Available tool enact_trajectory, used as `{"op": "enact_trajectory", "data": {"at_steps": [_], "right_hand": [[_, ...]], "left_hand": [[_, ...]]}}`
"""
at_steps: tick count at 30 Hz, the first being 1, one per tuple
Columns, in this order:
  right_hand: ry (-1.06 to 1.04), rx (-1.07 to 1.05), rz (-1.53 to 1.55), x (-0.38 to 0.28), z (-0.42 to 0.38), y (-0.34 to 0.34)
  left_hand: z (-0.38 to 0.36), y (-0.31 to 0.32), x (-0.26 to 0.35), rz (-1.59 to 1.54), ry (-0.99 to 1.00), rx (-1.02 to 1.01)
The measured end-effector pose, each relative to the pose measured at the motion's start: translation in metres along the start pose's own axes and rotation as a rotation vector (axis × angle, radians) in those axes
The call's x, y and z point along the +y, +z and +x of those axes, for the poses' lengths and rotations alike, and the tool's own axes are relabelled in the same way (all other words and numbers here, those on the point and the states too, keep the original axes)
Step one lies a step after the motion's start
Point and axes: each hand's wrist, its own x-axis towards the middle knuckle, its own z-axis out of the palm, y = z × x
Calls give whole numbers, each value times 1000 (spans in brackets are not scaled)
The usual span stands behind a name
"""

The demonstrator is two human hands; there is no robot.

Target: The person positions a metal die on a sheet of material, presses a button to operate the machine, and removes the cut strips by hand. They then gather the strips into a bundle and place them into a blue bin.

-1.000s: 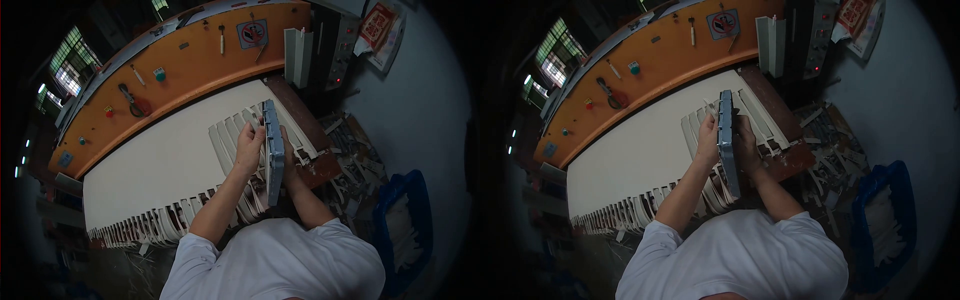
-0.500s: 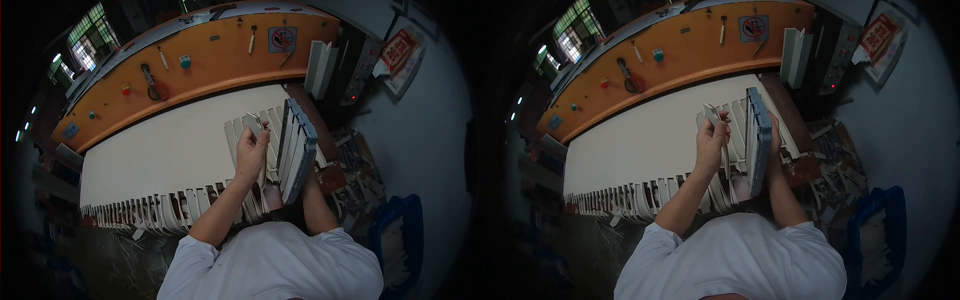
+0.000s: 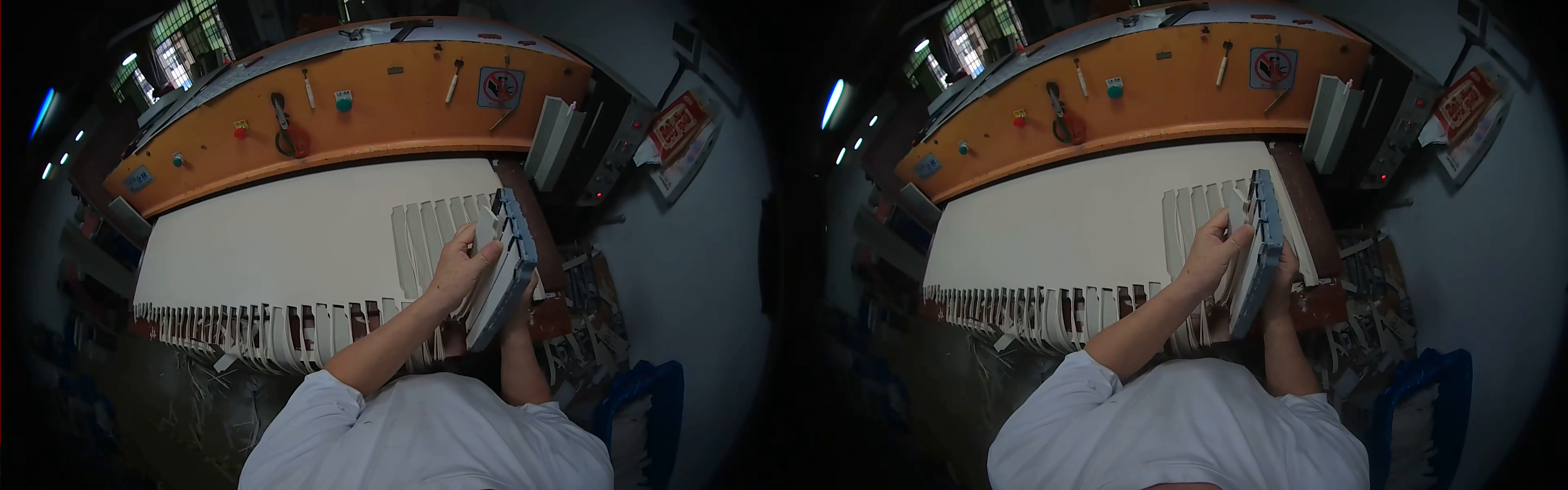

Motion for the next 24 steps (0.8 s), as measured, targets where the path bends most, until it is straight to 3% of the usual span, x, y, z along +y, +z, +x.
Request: {"op": "enact_trajectory", "data": {"at_steps": [8, 11, 13, 16, 17, 18, 21, 24], "right_hand": [[-60, -70, 26, 12, 8, 11], [-56, -104, -60, 10, 12, 15], [-5, -117, -169, 17, 17, 7], [39, 32, 40, 11, 23, 13], [-70, 2, -32, 13, 26, 11], [-39, -5, 15, 17, 28, 6], [81, -6, 180, 22, 36, 4], [26, -43, 13, 0, 33, 18]], "left_hand": [[-6, 6, 6, -160, -32, 103], [-9, 12, -3, -169, 20, 283], [-15, 7, 1, -129, 78, 344], [-33, -16, 11, -15, 234, 354], [-39, -26, 24, -6, 302, 339], [-38, -34, 31, -26, 367, 346], [-28, -31, 47, 30, 148, 208], [-21, -23, 32, 211, 4, 28]]}}
